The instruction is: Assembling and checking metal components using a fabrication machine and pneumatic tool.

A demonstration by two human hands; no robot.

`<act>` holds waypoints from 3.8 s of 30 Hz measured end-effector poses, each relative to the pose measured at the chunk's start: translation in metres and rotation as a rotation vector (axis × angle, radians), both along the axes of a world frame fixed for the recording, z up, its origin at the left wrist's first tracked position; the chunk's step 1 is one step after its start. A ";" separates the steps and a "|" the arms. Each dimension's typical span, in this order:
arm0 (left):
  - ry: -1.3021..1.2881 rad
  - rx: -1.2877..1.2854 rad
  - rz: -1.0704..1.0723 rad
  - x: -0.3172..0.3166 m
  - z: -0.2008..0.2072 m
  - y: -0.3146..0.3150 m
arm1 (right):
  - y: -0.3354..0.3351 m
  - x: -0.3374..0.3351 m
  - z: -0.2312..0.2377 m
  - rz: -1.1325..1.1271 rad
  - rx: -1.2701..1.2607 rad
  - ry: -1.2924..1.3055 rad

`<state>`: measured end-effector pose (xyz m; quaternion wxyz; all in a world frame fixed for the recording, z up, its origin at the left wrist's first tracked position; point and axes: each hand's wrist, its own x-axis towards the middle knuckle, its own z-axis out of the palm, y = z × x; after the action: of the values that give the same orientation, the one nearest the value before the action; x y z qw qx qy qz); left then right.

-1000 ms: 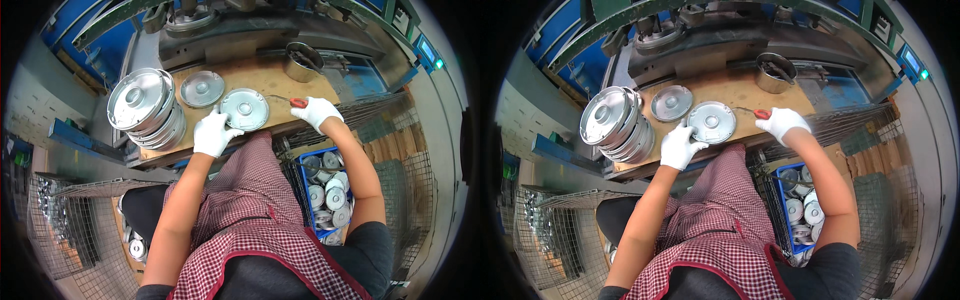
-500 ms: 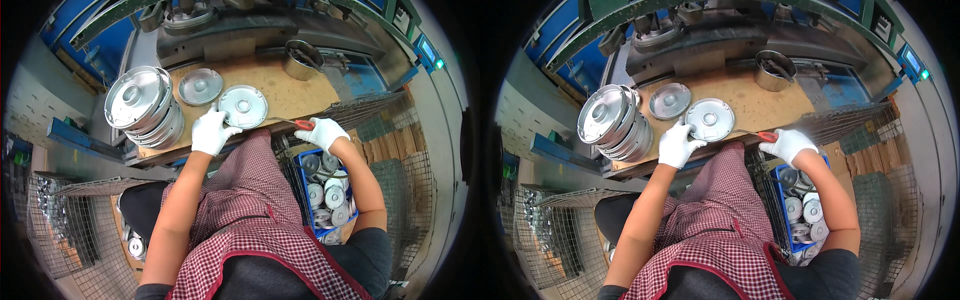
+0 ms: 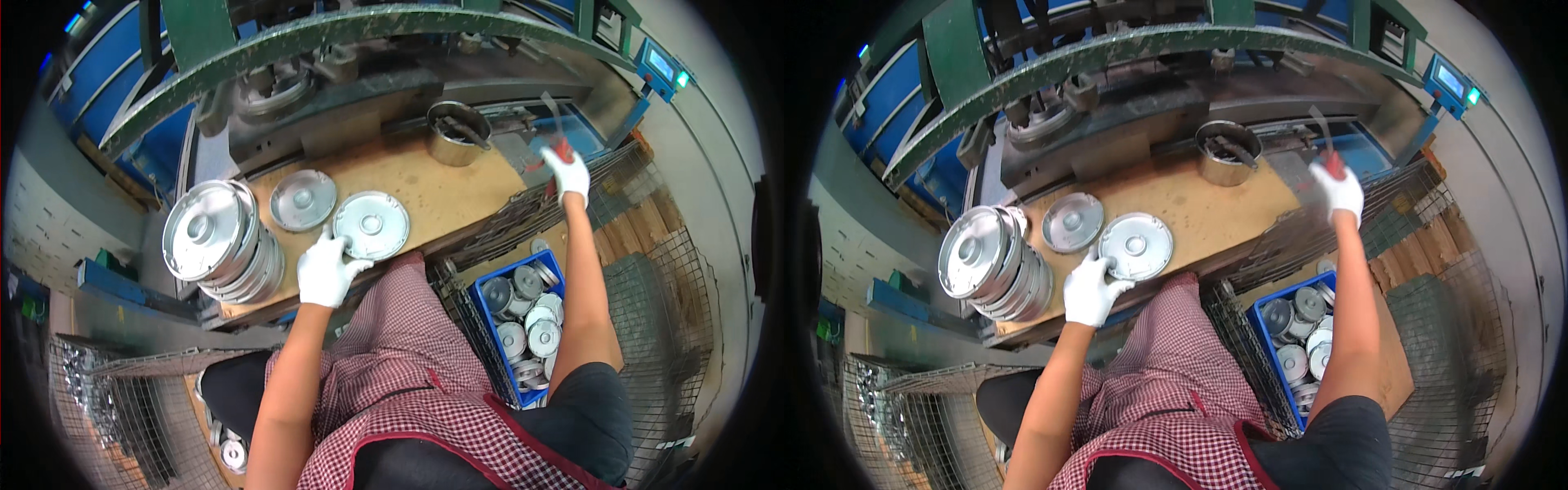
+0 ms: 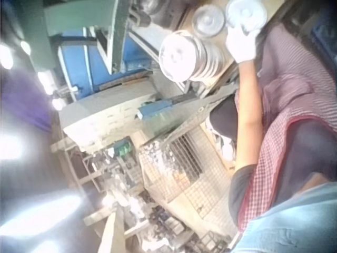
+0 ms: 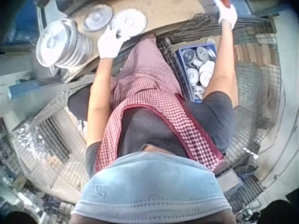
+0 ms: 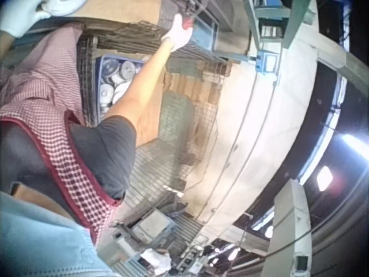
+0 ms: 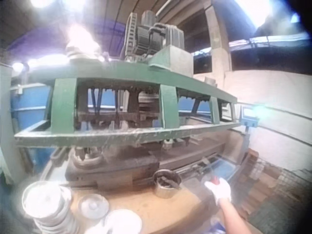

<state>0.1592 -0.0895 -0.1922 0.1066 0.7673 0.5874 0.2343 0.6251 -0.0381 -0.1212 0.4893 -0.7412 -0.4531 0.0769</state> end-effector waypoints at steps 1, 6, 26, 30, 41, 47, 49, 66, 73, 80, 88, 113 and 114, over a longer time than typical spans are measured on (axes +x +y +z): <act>0.004 0.004 0.005 -0.002 -0.002 0.000 | 0.001 -0.007 -0.006 -0.133 -0.173 -0.155; 0.050 0.050 0.019 -0.004 -0.005 -0.002 | -0.022 -0.087 0.007 -0.319 0.323 -0.932; 0.042 0.035 0.027 0.000 0.000 0.000 | 0.087 -0.110 0.038 0.236 -0.353 -0.508; 0.054 0.068 0.022 0.000 -0.002 0.000 | 0.076 -0.116 0.036 0.174 -0.275 -0.508; 0.070 0.088 0.020 -0.002 -0.007 -0.001 | 0.067 -0.157 0.045 0.367 0.358 -0.007; 0.099 0.013 0.017 -0.002 0.000 0.003 | 0.152 -0.244 0.084 0.513 0.343 -0.347; 0.101 0.000 0.012 -0.001 0.001 0.004 | 0.182 -0.258 0.095 0.490 0.294 -0.343; 0.106 0.071 -0.046 -0.001 -0.005 0.005 | 0.085 -0.113 0.057 -0.038 0.297 -0.078; -0.172 0.006 -0.047 -0.012 -0.010 0.004 | 0.063 -0.098 -0.018 0.062 -0.368 -0.490; -0.295 0.132 -0.143 -0.019 0.023 -0.078 | -0.053 -0.139 -0.052 0.306 -0.092 -0.016; -0.359 0.259 -0.367 -0.031 0.044 -0.135 | -0.158 -0.209 -0.048 1.275 -0.318 0.974; -0.179 0.013 -0.402 -0.008 -0.002 -0.143 | -0.218 -0.053 -0.216 0.156 -0.413 1.443; -0.183 -0.026 -0.408 -0.008 -0.004 -0.144 | -0.244 -0.027 -0.234 -0.075 -0.457 1.409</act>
<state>0.1513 -0.2336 -0.1966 0.2143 0.8443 0.4109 0.2690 0.5978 -0.2819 -0.3554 0.5001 -0.6144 0.0210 0.6099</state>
